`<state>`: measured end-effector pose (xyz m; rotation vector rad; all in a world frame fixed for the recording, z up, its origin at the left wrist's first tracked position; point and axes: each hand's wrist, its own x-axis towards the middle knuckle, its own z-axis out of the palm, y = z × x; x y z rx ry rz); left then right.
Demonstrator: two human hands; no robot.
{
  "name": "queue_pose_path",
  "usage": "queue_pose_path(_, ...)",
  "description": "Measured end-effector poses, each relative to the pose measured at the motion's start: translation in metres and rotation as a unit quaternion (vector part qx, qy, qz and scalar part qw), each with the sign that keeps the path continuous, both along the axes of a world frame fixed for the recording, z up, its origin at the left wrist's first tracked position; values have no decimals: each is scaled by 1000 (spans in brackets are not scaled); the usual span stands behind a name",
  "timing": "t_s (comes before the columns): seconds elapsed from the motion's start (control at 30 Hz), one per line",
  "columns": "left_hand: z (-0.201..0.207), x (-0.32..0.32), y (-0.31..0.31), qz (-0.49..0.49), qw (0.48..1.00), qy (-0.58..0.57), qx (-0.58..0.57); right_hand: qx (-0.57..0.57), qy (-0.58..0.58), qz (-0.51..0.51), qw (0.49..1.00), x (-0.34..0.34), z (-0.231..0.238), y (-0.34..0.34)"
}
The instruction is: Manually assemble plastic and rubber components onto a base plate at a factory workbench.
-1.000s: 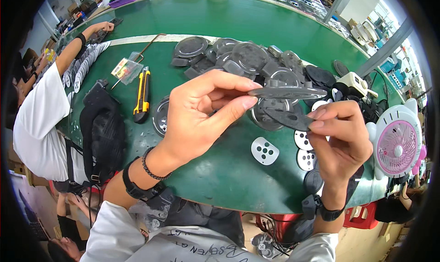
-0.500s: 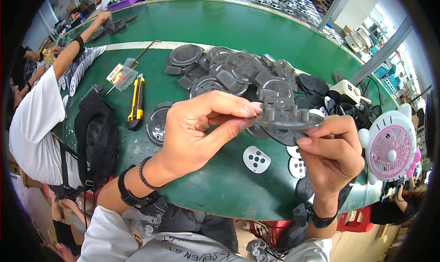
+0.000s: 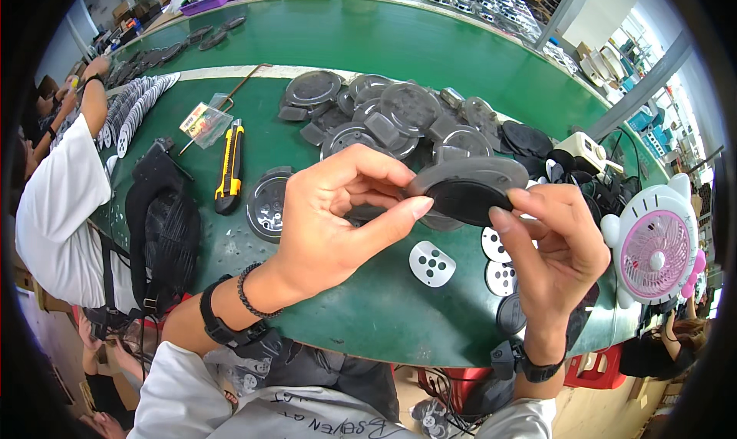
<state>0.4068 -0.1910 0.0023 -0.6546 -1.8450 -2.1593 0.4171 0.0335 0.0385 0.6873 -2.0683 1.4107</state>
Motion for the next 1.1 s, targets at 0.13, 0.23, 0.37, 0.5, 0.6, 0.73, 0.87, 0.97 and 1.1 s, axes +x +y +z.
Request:
queue_pose_path(0.13,0,-1,2,-2,1000,-18,14,-18,-22,7,1000,-1,-3,-3)
queue_pose_path(0.23,0,0,4,-4,999,-40,26,-64,-55,-3,996,1,-6,-6)
queue_pose_path(0.37,-1,0,5,-5,998,-51,43,-97,-93,-29,991,4,-9,-9)
queue_pose_path(0.5,-2,0,5,-7,998,-57,40,-56,-36,-63,996,1,-10,-7)
queue_pose_path(0.6,-1,0,5,-11,997,-69,40,-17,-15,-86,996,-1,-10,-4)
queue_pose_path(0.73,1,1,5,-18,997,-73,32,-47,-42,-92,994,0,-10,-5)
queue_pose_path(0.87,0,1,5,-28,995,-85,41,-47,-33,-94,994,-3,-7,-7)
queue_pose_path(0.97,-2,1,3,-46,994,-85,55,-85,-60,-103,989,-6,-5,-8)
queue_pose_path(1.1,-2,-3,3,-63,992,-97,44,-151,-196,3,969,-11,-5,-4)
